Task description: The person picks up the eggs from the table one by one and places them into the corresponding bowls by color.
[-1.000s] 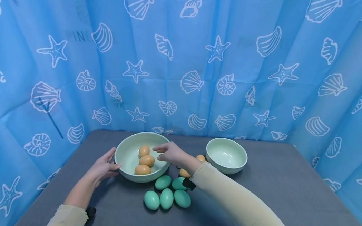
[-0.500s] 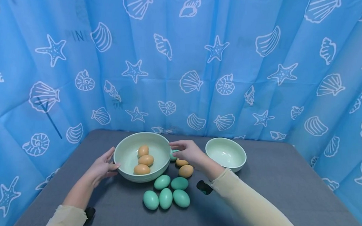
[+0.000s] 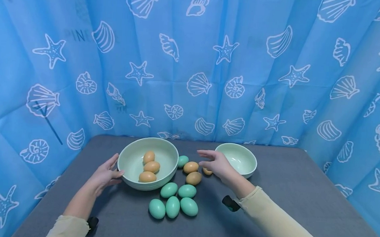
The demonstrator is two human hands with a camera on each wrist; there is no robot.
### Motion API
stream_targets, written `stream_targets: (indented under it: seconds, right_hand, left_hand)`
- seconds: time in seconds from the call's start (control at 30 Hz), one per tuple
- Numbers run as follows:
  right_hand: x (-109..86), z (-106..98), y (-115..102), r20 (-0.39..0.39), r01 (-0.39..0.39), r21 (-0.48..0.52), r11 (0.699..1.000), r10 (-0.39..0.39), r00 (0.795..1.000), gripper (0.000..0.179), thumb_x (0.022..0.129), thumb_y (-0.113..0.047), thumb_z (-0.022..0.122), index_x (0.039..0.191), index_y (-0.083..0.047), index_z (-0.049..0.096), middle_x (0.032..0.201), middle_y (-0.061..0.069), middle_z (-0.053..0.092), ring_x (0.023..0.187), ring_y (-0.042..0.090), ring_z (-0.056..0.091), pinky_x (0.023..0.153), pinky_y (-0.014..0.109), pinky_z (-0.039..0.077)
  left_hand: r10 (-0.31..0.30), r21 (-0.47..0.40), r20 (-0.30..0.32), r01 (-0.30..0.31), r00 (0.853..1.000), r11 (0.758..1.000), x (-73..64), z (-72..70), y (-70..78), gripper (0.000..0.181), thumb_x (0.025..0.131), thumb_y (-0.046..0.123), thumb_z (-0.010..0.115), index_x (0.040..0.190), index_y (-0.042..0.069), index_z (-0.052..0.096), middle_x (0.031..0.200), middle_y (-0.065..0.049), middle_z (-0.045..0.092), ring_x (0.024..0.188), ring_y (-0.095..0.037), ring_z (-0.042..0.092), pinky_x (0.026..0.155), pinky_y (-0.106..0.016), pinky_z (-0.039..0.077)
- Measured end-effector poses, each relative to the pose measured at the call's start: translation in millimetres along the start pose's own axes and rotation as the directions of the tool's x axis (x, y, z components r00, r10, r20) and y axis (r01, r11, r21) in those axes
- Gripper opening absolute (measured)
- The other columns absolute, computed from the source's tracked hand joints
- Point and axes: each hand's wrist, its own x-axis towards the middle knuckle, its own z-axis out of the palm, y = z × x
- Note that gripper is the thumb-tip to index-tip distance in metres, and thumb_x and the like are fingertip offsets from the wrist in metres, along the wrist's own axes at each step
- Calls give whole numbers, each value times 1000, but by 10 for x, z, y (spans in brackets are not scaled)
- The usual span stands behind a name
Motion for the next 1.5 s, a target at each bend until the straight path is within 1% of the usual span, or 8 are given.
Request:
stream_targets:
  seconds: [0.13, 0.3, 0.53, 0.77, 0.93, 1.17, 1.4, 1.5]
  right_hand:
    - [-47, -30, 119, 6, 34, -26, 999, -34, 999, 51, 99, -1, 56, 149, -2, 46, 155, 23, 42, 134, 41, 49, 99, 49, 51]
    - [-62, -26, 269, -20, 40, -70, 997, -41, 999, 52, 97, 0, 59, 148, -2, 48, 154, 24, 43, 145, 43, 34, 105, 51, 46]
    - [-48, 14, 431, -43, 32, -143, 989, -38, 998, 56, 94, 5, 63, 148, -2, 49, 154, 27, 39, 144, 45, 35, 103, 52, 48]
    - [-24, 39, 581, -49, 32, -210, 977, -43, 998, 61, 92, 7, 65, 149, 0, 45, 158, 26, 33, 150, 44, 22, 113, 59, 36]
    - [27, 78, 656, -49, 16, -277, 961, -31, 998, 65, 92, 7, 65, 152, -2, 41, 160, 27, 28, 151, 44, 18, 113, 59, 36]
    - [93, 140, 654, -48, -19, -394, 919, 1, 999, 67, 90, 8, 64, 152, -4, 42, 159, 35, 21, 143, 51, 31, 87, 47, 50]
    - [101, 179, 656, -106, 51, -485, 873, -117, 987, 61, 85, 13, 68, 143, 8, 49, 145, 33, 44, 133, 49, 46, 101, 56, 48]
    - [123, 196, 641, -121, 50, -543, 838, -137, 983, 59, 85, 12, 69, 141, 10, 50, 139, 32, 48, 122, 46, 55, 94, 53, 52]
  left_hand:
    - [-17, -3, -5, 17, 1000, 1000, -4, 2, 4, 86, 101, 1, 53, 160, 10, -8, 166, -18, -13, 151, -48, 7, 112, -58, 36]
    - [-13, -10, 8, 14, 1000, 1000, -6, -6, 1, 85, 102, 1, 53, 160, 10, -8, 166, -18, -14, 151, -48, 6, 113, -58, 36]
    - [-5, -17, 19, 5, 1000, 1000, -1, -16, -13, 84, 102, 1, 52, 160, 10, -8, 166, -18, -13, 151, -48, 8, 113, -57, 37]
    - [0, -18, 23, 0, 1000, 1000, 6, -10, -20, 84, 102, 1, 52, 160, 10, -8, 166, -18, -13, 151, -48, 7, 113, -58, 36]
    - [-2, -16, 12, 3, 1000, 1000, 13, 1, -33, 85, 102, 1, 53, 160, 10, -7, 166, -18, -13, 151, -48, 7, 113, -58, 36]
    - [-3, -19, 8, 4, 1000, 1000, 3, 11, -39, 84, 102, 2, 53, 161, 10, -7, 166, -18, -12, 151, -48, 6, 113, -58, 36]
    - [-2, -12, 7, 2, 1000, 1000, 8, 6, -44, 85, 102, 2, 54, 160, 9, -7, 166, -18, -11, 151, -48, 7, 112, -58, 37]
    - [1, -6, 0, -1, 1000, 1000, 15, -9, -39, 85, 102, 2, 54, 161, 10, -7, 166, -18, -12, 151, -48, 8, 112, -57, 38]
